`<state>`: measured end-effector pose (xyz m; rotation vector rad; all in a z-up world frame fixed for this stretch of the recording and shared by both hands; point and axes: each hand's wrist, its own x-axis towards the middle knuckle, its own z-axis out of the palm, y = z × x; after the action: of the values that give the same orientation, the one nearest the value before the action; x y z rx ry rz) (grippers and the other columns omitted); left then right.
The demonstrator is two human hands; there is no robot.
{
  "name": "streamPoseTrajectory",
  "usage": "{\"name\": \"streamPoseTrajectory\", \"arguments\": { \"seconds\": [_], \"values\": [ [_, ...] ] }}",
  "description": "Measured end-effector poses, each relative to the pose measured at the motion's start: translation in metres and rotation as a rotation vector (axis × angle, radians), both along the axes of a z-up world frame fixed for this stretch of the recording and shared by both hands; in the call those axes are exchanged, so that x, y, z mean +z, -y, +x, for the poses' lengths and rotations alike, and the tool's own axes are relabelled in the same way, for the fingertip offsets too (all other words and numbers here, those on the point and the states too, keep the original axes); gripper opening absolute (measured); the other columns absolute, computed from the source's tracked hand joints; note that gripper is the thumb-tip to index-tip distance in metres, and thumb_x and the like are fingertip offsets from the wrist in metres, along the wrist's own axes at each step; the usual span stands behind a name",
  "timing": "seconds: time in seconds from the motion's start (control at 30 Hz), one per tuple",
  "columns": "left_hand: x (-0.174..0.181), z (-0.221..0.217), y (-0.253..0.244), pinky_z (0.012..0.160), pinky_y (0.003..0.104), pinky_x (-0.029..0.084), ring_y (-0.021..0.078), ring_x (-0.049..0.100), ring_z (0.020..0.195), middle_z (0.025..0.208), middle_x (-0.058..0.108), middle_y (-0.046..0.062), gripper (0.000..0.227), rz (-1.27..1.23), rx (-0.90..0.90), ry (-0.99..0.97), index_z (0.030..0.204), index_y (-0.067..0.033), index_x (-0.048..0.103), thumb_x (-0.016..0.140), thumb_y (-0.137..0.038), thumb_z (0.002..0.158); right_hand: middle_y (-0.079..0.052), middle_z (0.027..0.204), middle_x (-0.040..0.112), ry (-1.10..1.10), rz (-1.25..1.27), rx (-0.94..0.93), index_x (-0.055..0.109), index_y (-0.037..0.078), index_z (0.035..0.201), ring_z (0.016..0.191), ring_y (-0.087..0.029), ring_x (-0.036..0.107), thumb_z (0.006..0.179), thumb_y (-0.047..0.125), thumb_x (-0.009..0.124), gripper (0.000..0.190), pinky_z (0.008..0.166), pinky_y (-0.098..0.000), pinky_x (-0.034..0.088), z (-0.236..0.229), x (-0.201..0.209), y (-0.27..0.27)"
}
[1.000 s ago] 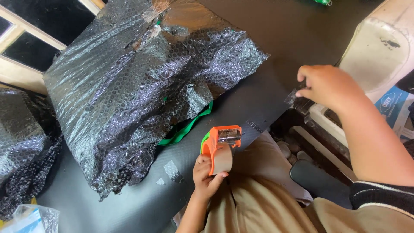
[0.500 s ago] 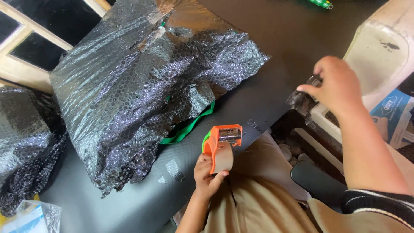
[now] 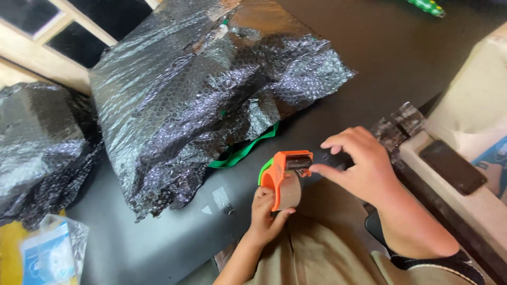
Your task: Wrapping an item in black bubble wrap and securing it with clear tape using a handheld dispenser.
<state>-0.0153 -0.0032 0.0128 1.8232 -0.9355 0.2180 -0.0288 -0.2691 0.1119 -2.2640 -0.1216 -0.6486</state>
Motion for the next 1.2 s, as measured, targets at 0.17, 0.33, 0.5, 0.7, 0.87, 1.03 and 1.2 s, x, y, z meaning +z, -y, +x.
{"name": "streamPoseTrajectory", "arguments": {
  "seconds": [0.17,0.33,0.5,0.7,0.87,1.03,1.2],
  "values": [
    [-0.007,0.0,0.001,0.076,0.033,0.034,0.0207,0.043,0.074,0.071,0.048,-0.003,0.037,-0.02,0.017,0.05,0.075,-0.0111,0.048,0.072,-0.031,0.096,0.004,0.087,0.063,0.061,-0.092,0.071,0.073,0.021,0.099,0.078,-0.018,0.057,0.077,0.037,0.092,0.033,0.076,-0.0298,0.048,0.003,-0.007,-0.01],
    [-0.009,0.0,0.004,0.075,0.032,0.033,0.0198,0.041,0.073,0.071,0.048,-0.004,0.038,-0.019,0.032,0.061,0.074,-0.0118,0.048,0.075,-0.029,0.094,0.003,0.089,0.063,0.094,-0.113,0.069,0.077,0.021,0.099,0.077,-0.018,0.057,0.083,0.031,0.088,0.022,0.074,-0.0306,0.05,0.006,-0.015,-0.013],
    [-0.012,-0.001,0.005,0.073,0.033,0.036,0.022,0.041,0.077,0.072,0.044,-0.002,0.044,-0.027,0.054,0.086,0.073,-0.0106,0.042,0.078,-0.028,0.091,0.0,0.091,0.064,0.072,-0.005,0.153,0.073,0.015,0.087,0.078,-0.018,0.063,0.086,0.013,0.084,0.011,0.074,-0.0318,0.052,0.002,-0.016,-0.019],
    [-0.017,-0.001,0.005,0.074,0.033,0.039,0.0232,0.042,0.076,0.072,0.052,0.0,0.04,0.009,0.064,0.115,0.075,-0.0099,0.048,0.077,-0.032,0.092,-0.005,0.102,0.072,0.103,-0.113,0.11,0.065,0.005,0.093,0.091,-0.022,0.069,0.098,0.013,0.068,0.01,0.086,-0.0363,0.055,-0.013,-0.016,-0.033],
    [-0.008,-0.001,0.009,0.072,0.031,0.033,0.0222,0.037,0.068,0.066,0.04,-0.001,0.046,0.024,0.053,0.135,0.073,-0.0108,0.04,0.074,-0.033,0.094,-0.005,0.109,0.075,0.063,-0.157,0.083,0.062,0.005,0.092,0.095,-0.021,0.073,0.099,0.015,0.067,0.012,0.084,-0.0353,0.057,-0.023,-0.011,-0.029],
    [-0.008,-0.001,0.011,0.071,0.031,0.033,0.0228,0.037,0.069,0.066,0.039,0.0,0.047,0.033,0.056,0.162,0.073,-0.0099,0.039,0.074,-0.033,0.094,-0.004,0.114,0.077,-0.057,-0.091,0.111,0.057,0.008,0.088,0.086,-0.023,0.075,0.096,0.017,0.068,0.016,0.073,-0.0348,0.056,-0.029,-0.005,-0.022],
    [-0.005,-0.001,0.012,0.072,0.032,0.037,0.0241,0.04,0.069,0.07,0.048,0.002,0.041,0.05,0.051,0.178,0.077,-0.0071,0.047,0.076,-0.031,0.093,0.003,0.11,0.074,-0.112,-0.101,0.096,0.06,0.013,0.089,0.092,-0.013,0.074,0.085,0.037,0.081,0.032,0.069,-0.031,0.055,-0.03,-0.006,-0.019]
  ]
}}
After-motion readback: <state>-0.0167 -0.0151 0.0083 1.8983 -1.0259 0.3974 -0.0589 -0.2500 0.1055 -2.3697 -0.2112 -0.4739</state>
